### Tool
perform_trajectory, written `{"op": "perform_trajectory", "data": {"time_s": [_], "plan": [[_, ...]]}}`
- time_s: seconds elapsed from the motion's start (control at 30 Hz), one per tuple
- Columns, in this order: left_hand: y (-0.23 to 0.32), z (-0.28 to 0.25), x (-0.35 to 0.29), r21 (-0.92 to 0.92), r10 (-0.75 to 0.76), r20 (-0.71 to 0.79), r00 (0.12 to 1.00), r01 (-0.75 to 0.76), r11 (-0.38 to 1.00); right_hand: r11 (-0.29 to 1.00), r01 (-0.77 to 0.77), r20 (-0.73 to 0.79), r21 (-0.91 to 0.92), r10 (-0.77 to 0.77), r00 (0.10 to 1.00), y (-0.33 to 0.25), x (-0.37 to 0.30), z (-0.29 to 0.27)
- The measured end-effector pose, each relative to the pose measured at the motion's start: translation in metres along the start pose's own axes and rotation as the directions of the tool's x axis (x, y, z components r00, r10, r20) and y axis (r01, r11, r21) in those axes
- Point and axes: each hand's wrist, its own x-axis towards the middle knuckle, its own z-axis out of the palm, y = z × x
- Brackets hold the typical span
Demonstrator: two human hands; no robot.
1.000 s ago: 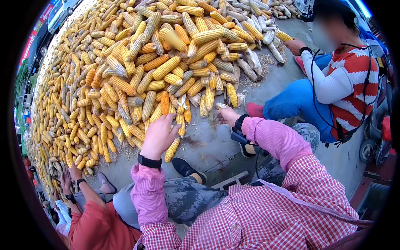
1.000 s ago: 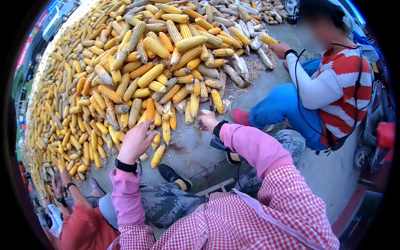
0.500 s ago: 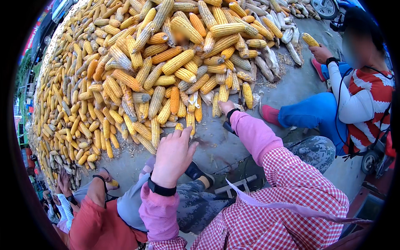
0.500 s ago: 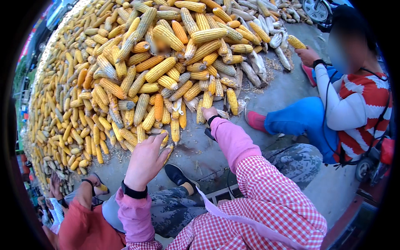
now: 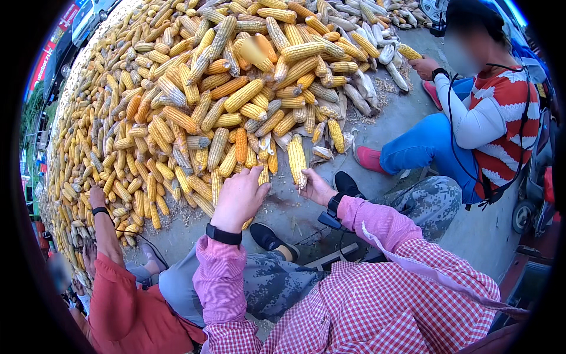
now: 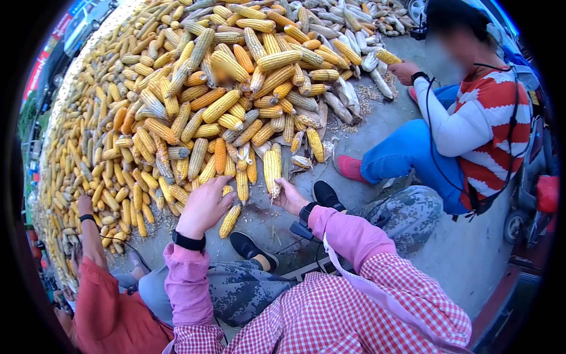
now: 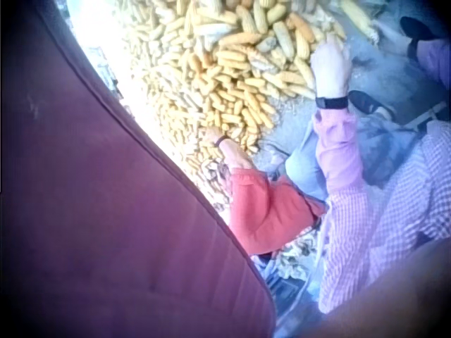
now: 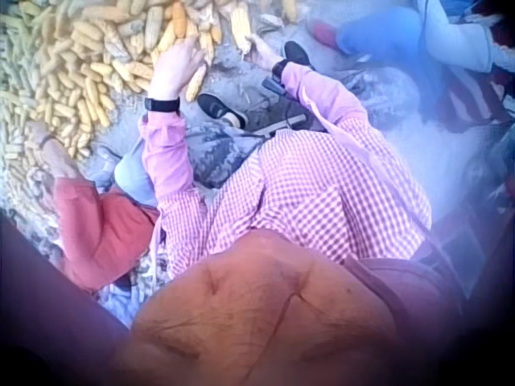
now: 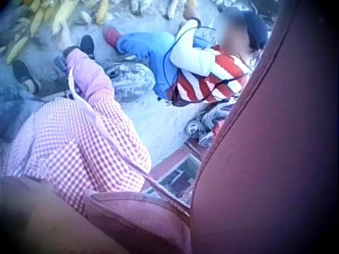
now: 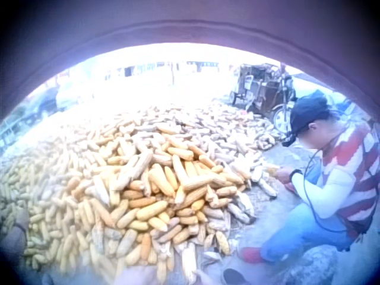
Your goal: The person sits on the ground and shucks corn cobs by hand, peeling back the husks and removing silk. They repeatedly pick up cobs from a large pile, strip them, and place the cleaned cobs aside.
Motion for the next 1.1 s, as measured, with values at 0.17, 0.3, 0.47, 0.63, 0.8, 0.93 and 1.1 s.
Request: {"op": "perform_trajectory", "data": {"time_s": [0.17,0.3,0.47,0.63,0.8,0.93,1.1], "plan": [[0.002,0.006,-0.004,0.005,-0.025,0.023,0.999,0.025,1.0,0.992,-0.026,0.231,0.123,-0.003,0.973,0.001,-0.055,0.023],[0.004,0.008,-0.012,-0.046,0.041,-0.048,0.998,-0.044,0.998,0.992,-0.075,0.382,0.098,0.032,0.923,-0.002,-0.092,0.048],[0.001,0.012,-0.016,0.045,0.075,-0.194,0.978,-0.068,0.997,0.993,-0.032,0.384,-0.115,0.074,0.921,-0.007,-0.127,0.075],[-0.008,0.002,-0.028,0.01,-0.01,-0.18,0.984,0.012,1.0,0.583,-0.014,0.128,-0.812,0.202,0.971,0.019,-0.129,0.068],[-0.012,-0.002,-0.022,0.011,-0.008,-0.114,0.993,0.009,1.0,0.153,-0.251,-0.166,-0.956,0.426,0.89,0.07,-0.114,0.011],[-0.014,-0.001,-0.013,-0.002,0.028,-0.1,0.995,-0.028,1.0,-0.029,-0.452,-0.373,-0.892,0.612,0.697,0.003,-0.088,0.014],[-0.014,-0.01,-0.016,0.011,-0.033,-0.062,0.998,0.034,0.999,0.654,0.472,0.313,-0.591,-0.353,0.882,-0.337,-0.052,0.231]]}}
